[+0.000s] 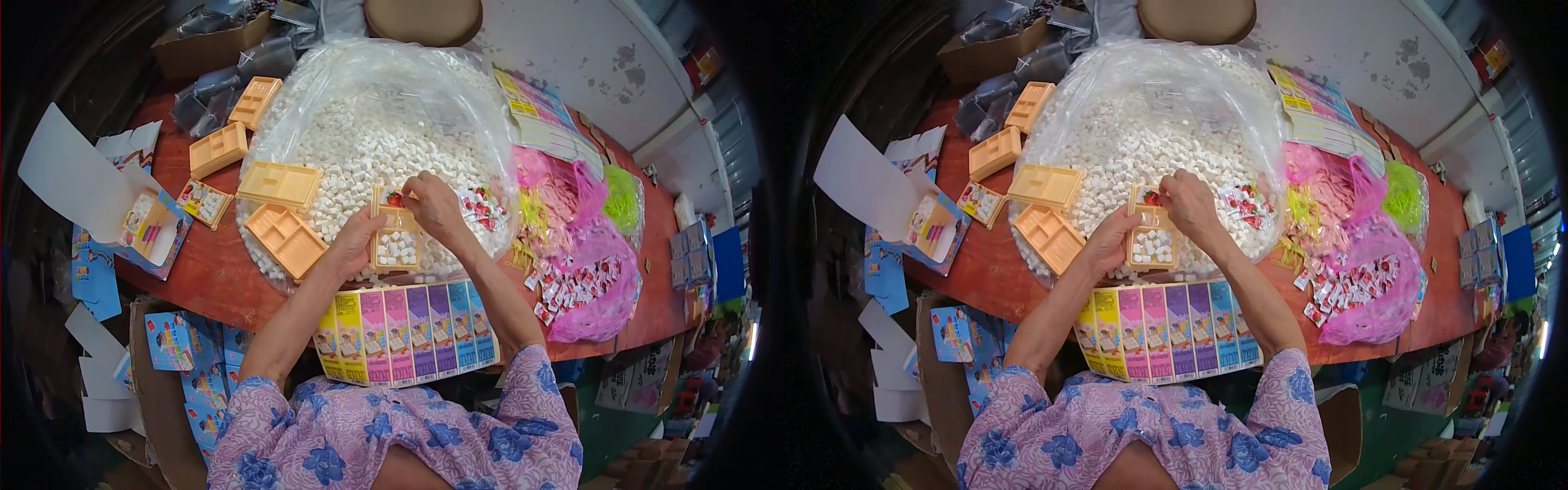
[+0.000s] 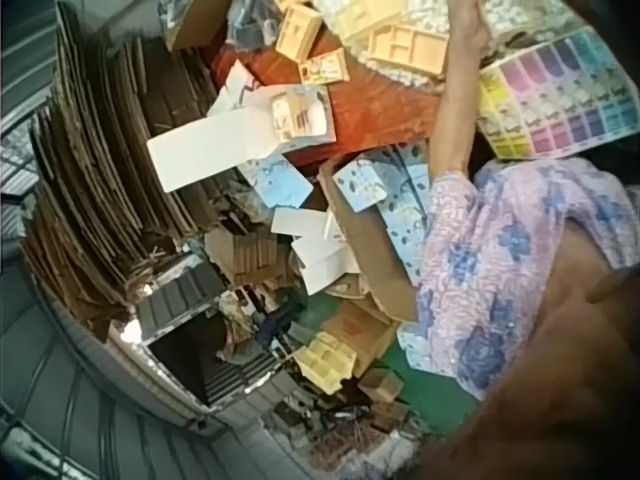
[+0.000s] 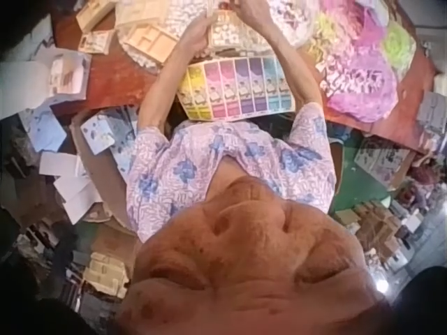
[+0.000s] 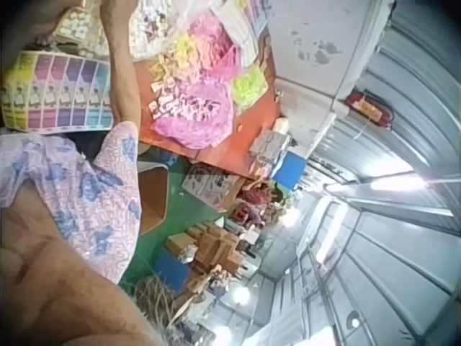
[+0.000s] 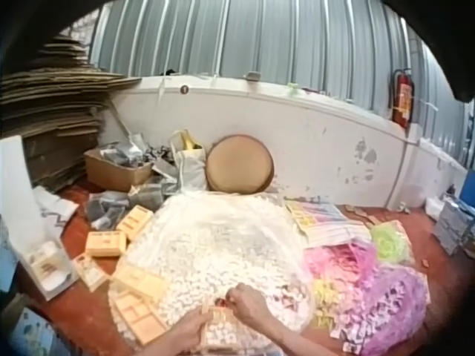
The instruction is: The person is sorting small foam pieces into plastic containers, applying stickers to the containers, and packing them into larger boxes.
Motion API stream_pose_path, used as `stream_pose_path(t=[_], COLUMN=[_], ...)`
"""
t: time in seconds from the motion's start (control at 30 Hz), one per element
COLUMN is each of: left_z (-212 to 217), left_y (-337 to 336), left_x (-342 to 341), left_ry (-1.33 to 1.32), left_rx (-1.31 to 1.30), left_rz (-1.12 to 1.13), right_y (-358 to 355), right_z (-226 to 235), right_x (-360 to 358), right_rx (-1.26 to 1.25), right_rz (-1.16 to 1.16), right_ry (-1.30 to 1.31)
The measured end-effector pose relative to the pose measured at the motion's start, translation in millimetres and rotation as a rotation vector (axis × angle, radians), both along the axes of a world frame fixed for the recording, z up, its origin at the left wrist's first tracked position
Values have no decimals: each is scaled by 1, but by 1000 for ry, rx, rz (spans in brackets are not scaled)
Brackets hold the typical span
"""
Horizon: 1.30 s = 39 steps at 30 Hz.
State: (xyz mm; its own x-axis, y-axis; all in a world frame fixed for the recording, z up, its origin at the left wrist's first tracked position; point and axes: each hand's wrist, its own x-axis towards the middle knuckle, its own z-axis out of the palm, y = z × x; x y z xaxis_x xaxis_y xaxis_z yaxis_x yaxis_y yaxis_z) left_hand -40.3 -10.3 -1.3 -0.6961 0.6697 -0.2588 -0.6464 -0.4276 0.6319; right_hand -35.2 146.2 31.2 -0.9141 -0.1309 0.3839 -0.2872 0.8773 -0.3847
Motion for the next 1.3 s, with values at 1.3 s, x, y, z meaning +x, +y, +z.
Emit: stream_pose_path(t=[1.3], left_z=[13], left_y=[8], left_x=[25], left_ry=[-151], left_rx=[127], left_rz=[192], right_y=[17], right_z=[21], right_x=[27], right_rx=[4], right_rz=[-139], right_ry=[608])
